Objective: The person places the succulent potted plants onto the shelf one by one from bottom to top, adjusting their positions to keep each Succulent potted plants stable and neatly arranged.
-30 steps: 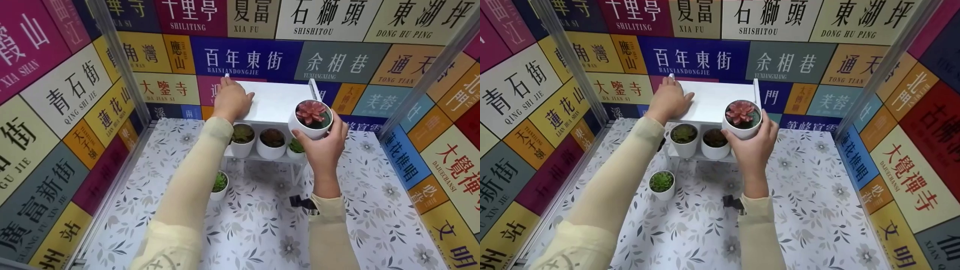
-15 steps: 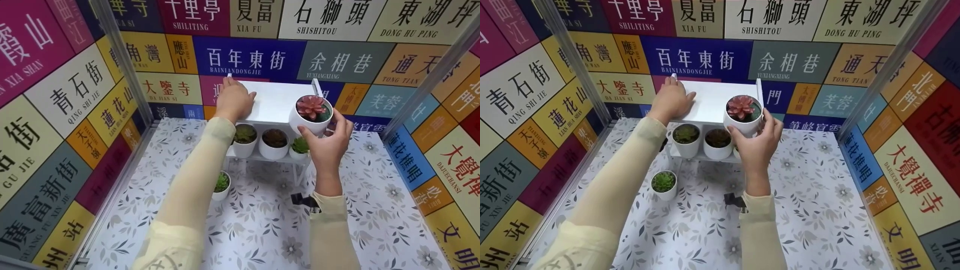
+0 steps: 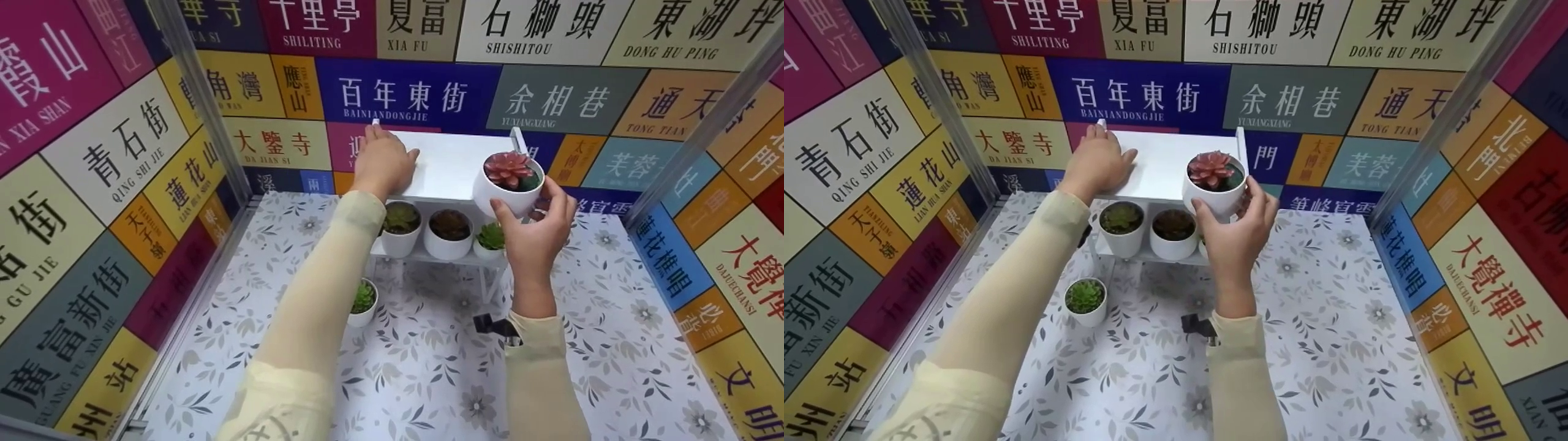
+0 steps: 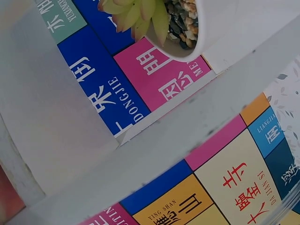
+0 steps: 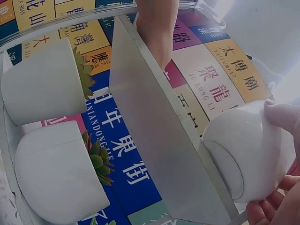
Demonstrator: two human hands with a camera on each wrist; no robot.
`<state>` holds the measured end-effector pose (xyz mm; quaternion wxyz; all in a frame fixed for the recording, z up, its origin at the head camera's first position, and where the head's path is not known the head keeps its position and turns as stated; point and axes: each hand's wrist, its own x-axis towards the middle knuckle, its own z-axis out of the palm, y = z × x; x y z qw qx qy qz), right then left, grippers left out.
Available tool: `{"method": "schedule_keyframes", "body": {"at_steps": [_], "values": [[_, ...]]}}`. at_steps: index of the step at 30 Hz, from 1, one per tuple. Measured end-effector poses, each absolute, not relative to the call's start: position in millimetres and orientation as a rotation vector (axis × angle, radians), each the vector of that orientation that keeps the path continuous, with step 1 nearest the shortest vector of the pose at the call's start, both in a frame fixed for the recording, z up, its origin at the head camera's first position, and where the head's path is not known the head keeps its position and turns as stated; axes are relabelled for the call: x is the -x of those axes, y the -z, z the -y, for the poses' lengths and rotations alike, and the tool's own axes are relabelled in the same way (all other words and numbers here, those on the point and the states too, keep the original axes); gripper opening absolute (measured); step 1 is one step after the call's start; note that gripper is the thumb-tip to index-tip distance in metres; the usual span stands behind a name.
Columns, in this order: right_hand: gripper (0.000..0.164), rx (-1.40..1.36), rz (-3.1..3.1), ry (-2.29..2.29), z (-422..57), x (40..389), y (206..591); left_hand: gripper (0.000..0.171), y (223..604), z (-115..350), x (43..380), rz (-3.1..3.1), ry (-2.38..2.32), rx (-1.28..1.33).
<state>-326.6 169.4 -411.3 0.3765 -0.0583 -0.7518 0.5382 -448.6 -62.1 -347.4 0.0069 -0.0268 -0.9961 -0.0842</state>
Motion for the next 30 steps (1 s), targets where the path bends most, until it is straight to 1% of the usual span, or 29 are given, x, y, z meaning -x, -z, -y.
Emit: {"method": "schedule_keyframes", "body": {"at_steps": [5, 12, 20, 30], "values": [[0.072, 0.135, 1.892, -1.38, -168.9, 327.5, 413.4, 0.082, 347.1, 62.5, 450.0, 3.129, 0.246, 0.08], [0.079, 0.132, 1.907, -1.357, -166.7, 329.3, 413.4, 0.084, 349.3, 65.1, 452.0, 3.114, 0.284, 0.057], [0.07, 0.153, 1.849, -1.354, -163.7, 331.1, 415.8, 0.086, 348.4, 62.5, 452.4, 3.129, 0.278, 0.044], [0.066, 0.168, 1.829, -1.355, -160.5, 333.8, 419.2, 0.085, 348.7, 62.0, 452.6, 3.119, 0.276, 0.055]]}}
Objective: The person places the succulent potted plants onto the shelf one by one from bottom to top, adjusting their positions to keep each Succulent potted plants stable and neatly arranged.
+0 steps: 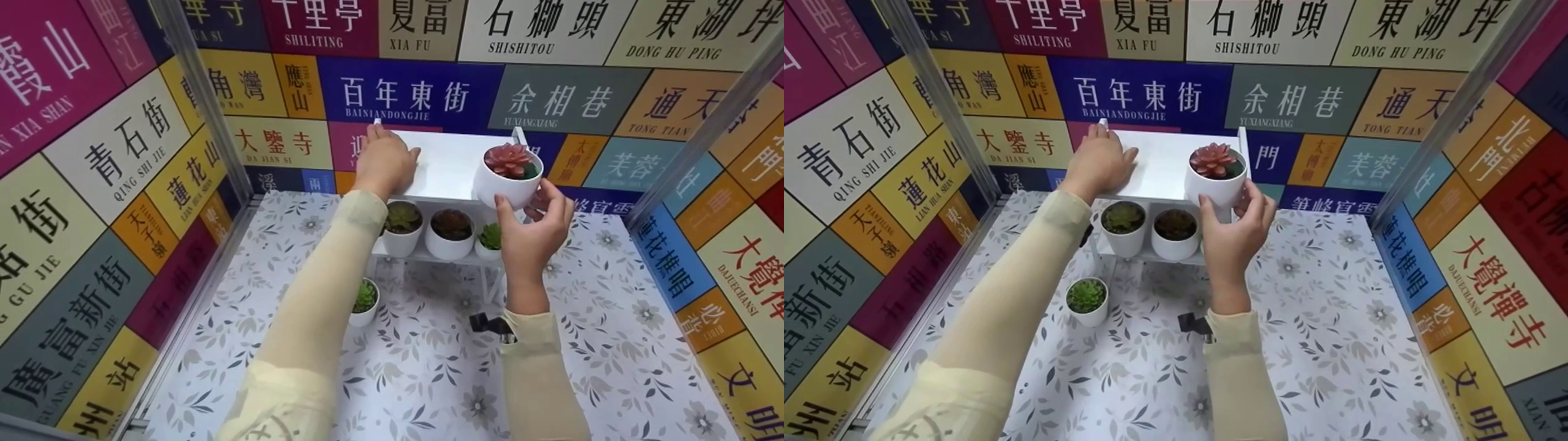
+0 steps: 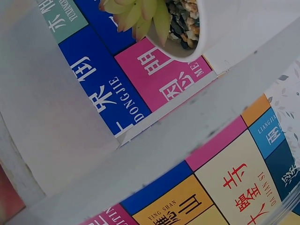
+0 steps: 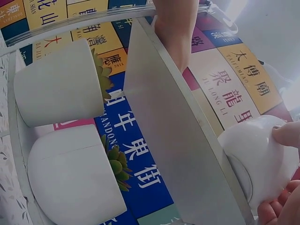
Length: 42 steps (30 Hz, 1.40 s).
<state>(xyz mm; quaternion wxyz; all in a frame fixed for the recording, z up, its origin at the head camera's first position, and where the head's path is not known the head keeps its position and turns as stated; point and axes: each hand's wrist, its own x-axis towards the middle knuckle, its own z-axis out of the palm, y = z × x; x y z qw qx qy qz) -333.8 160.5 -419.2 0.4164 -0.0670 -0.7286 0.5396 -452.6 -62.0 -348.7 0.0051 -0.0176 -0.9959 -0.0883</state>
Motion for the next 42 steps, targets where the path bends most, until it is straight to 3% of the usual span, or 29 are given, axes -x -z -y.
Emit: {"method": "schedule_keyframes", "body": {"at_steps": [27, 42], "values": [[0.028, 0.257, 1.845, -1.265, -162.0, 342.9, 426.7, 0.086, 346.6, 62.0, 451.2, 3.118, 0.27, 0.053], [0.026, 0.168, 1.789, -1.28, -153.6, 334.9, 443.4, 0.085, 348.3, 61.6, 452.9, 3.107, 0.256, 0.065]]}}
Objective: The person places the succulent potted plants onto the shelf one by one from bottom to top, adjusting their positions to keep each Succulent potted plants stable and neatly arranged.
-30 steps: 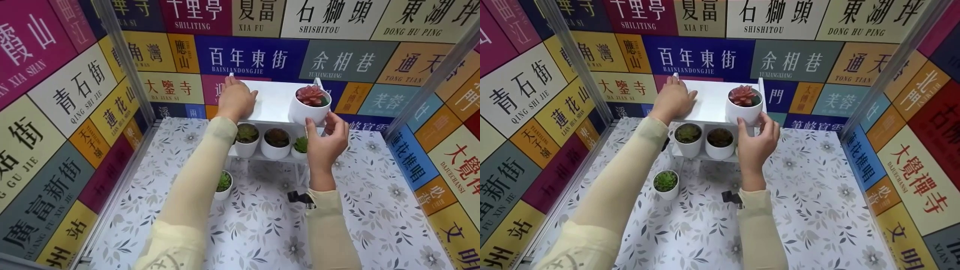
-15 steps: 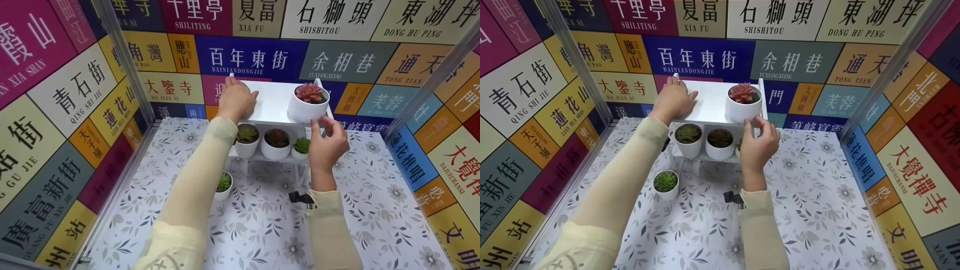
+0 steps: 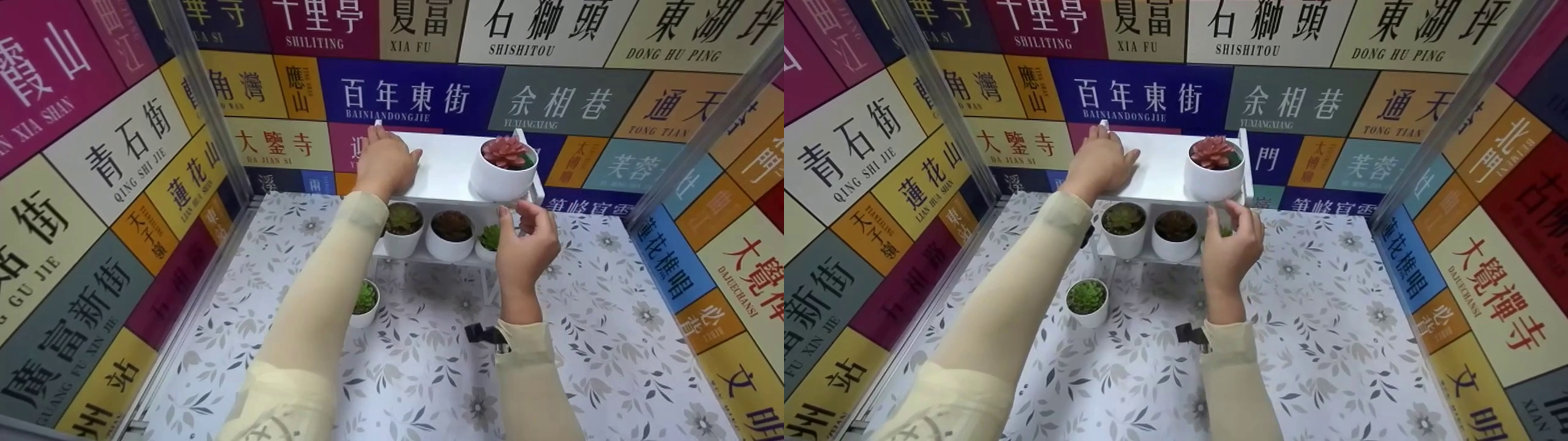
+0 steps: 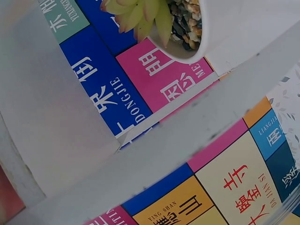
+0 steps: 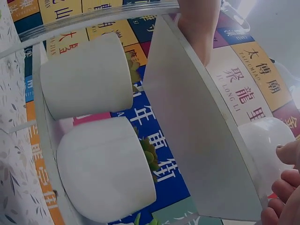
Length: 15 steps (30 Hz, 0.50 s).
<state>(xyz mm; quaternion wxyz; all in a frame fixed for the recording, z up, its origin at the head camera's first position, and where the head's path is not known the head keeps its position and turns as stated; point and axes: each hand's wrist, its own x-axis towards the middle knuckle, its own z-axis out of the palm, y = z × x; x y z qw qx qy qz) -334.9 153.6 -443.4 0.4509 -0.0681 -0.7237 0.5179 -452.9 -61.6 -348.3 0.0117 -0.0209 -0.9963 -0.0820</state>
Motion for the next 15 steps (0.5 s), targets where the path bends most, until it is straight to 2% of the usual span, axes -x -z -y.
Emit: {"method": "schedule_keyframes", "body": {"at_steps": [15], "values": [[0.026, 0.123, 1.772, -1.434, -130.9, 317.4, 466.8, 0.086, 348.6, 62.9, 451.2, 3.112, 0.289, 0.044]]}}
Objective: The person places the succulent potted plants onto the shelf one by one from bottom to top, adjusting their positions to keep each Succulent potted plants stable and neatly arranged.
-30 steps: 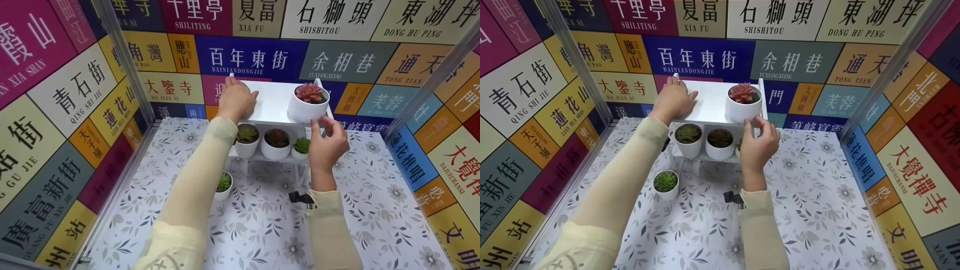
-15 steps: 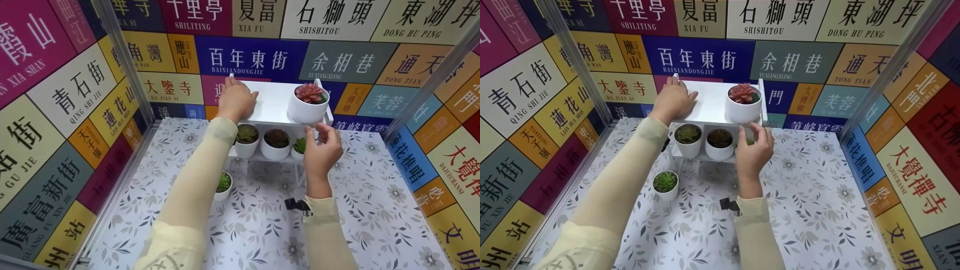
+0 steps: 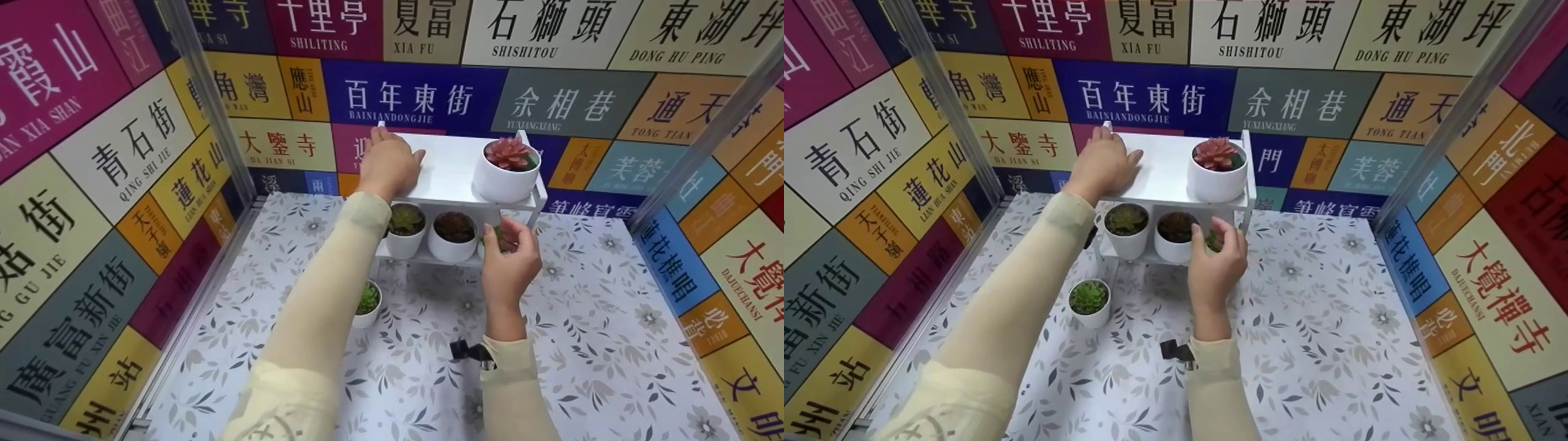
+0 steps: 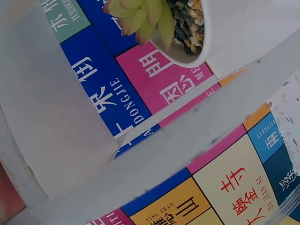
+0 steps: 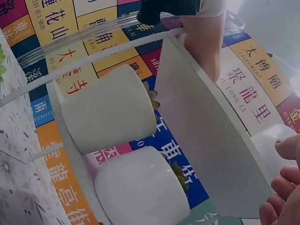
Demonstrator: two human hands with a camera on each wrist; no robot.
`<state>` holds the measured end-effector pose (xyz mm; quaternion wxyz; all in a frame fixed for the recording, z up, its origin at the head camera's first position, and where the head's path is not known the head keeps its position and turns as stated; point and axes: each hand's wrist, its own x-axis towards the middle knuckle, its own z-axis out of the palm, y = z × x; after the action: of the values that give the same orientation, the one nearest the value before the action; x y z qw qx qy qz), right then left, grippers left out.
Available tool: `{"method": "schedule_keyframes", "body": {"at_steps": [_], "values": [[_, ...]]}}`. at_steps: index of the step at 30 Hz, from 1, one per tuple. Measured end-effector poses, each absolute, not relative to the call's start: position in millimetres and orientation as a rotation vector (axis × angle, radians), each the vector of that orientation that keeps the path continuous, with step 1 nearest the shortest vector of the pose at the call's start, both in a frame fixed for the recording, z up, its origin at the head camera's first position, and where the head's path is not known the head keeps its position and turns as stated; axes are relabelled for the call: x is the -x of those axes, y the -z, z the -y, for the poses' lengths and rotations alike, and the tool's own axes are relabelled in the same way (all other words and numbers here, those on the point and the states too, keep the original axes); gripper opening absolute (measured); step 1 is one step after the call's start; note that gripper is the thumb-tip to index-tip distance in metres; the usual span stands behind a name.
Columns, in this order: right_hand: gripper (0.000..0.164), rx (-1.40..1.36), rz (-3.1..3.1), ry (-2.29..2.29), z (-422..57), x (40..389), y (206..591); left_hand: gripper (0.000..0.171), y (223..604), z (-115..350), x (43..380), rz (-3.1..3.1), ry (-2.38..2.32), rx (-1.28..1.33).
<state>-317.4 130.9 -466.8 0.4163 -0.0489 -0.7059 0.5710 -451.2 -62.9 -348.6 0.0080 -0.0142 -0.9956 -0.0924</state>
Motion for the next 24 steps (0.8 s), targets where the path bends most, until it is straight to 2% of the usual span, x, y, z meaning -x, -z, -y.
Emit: {"method": "schedule_keyframes", "body": {"at_steps": [12, 24], "values": [[0.025, 0.115, 1.77, -1.487, -115.1, 307.0, 492.8, 0.085, 348.2, 61.9, 450.6, 3.097, 0.303, 0.066], [0.03, 0.001, 1.805, -1.535, -93.5, 303.7, 517.9, 0.084, 348.4, 62.0, 450.6, 3.081, 0.305, 0.065]]}}
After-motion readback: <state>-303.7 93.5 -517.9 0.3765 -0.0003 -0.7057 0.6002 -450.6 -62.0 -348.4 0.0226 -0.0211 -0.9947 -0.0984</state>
